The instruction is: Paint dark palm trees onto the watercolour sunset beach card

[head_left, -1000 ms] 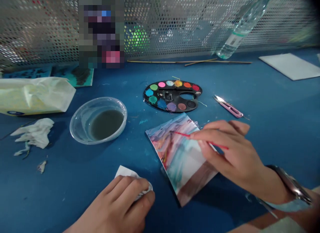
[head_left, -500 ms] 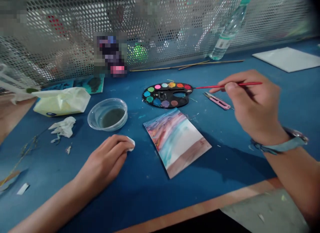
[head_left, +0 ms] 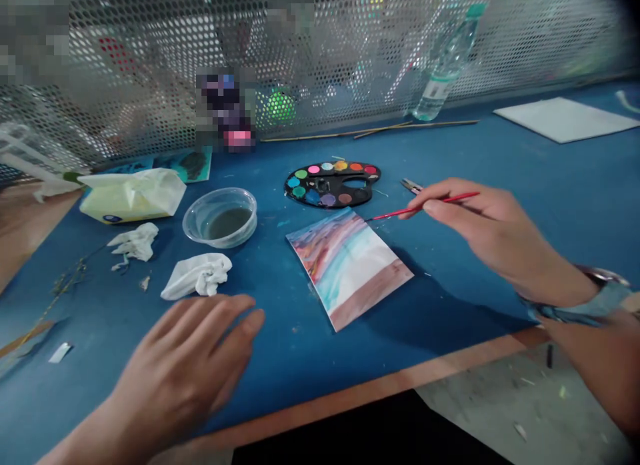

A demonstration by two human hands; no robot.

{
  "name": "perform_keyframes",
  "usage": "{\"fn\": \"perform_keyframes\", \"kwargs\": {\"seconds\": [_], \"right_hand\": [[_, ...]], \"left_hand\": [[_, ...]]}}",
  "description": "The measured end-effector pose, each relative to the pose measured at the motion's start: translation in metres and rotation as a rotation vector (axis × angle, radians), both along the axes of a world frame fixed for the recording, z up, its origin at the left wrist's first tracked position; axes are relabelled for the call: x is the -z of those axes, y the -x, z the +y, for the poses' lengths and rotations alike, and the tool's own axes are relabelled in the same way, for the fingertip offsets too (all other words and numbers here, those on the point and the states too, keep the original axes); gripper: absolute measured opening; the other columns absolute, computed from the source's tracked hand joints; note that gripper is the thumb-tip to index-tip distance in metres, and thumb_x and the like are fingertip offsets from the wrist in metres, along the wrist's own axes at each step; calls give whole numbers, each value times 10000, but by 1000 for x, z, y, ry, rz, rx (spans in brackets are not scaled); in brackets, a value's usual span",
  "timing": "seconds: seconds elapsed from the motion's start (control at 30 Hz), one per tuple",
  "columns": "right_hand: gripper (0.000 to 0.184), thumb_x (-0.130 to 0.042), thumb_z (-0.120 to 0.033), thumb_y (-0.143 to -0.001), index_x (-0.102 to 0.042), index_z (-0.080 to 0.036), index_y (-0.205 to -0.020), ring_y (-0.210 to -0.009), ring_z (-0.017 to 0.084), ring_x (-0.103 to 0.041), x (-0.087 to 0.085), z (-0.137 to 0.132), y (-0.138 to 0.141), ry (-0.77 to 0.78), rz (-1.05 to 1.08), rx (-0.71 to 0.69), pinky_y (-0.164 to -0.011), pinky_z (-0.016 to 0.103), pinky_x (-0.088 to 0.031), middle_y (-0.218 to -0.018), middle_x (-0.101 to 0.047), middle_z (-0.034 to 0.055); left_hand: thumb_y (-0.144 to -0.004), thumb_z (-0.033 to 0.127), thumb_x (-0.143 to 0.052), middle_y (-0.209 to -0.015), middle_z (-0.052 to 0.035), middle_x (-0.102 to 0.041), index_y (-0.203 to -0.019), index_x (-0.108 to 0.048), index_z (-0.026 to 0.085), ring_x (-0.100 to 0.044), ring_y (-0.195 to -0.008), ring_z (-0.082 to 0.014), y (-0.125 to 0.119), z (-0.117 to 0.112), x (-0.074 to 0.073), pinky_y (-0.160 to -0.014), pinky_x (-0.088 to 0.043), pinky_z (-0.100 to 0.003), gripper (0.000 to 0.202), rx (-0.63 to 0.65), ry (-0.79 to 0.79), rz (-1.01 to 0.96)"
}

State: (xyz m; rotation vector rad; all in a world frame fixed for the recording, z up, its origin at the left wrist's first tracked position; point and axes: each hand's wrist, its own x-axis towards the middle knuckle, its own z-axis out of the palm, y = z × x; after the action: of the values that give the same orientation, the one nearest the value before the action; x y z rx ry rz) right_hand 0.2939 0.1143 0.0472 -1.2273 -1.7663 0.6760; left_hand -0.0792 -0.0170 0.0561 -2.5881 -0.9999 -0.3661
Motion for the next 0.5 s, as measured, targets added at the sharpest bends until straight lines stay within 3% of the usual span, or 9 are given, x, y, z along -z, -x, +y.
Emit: {"fn": "perform_keyframes", "kwargs": {"seconds": [0.1, 0.17, 0.3, 0.4, 0.5], "right_hand": [[174, -666, -480, -956, -770, -345, -989, -1109, 228, -732, 19, 3, -2, 241, 263, -35, -1012, 440, -561, -1073, -789, -2], [158, -680, -477, -951, -756, -347, -996, -1181, 235, -720, 26, 3, 1, 328, 416, -47, -1045, 470, -573, -1107, -784, -4], [126, -682, -441, -960, -739, -330, -975, -1277, 230, -675, 28, -12, 23, 411, 620, -74, -1096, 523, -554, -1176, -768, 1], [142, -649, -456, -980, -728, -344, -1016, -1289, 208, -663, 29, -25, 42, 443, 692, -139, -1136, 536, -517, -1181, -762, -13], [164, -647, -468, -984, -732, -335, -1027, -1235, 193, -682, 28, -23, 52, 429, 664, -184, -1152, 517, -495, -1148, -755, -14]], "left_hand": [[-1070, 218, -454, -1112, -43, -747, -1196, -614, 177, -700, -979, -208, -26, -2, 13, -832, -528, -359, 207, 2, 158, -70], [-1098, 360, -427, -1137, -77, -744, -1173, -585, 161, -716, -959, -238, -41, 1, 25, -778, -562, -386, 266, -39, 188, -85], [-953, 664, -616, -1203, -180, -709, -1204, -543, 104, -715, -1006, -347, -57, 15, 42, -753, -597, -468, 618, -144, 161, -101], [-847, 643, -760, -1203, -187, -696, -1251, -510, 96, -708, -1008, -362, -54, 26, 44, -757, -604, -473, 725, -201, 161, -118], [-903, 458, -729, -1182, -166, -693, -1275, -489, 107, -704, -1000, -342, -42, 29, 41, -776, -600, -458, 564, -221, 166, -123]]}}
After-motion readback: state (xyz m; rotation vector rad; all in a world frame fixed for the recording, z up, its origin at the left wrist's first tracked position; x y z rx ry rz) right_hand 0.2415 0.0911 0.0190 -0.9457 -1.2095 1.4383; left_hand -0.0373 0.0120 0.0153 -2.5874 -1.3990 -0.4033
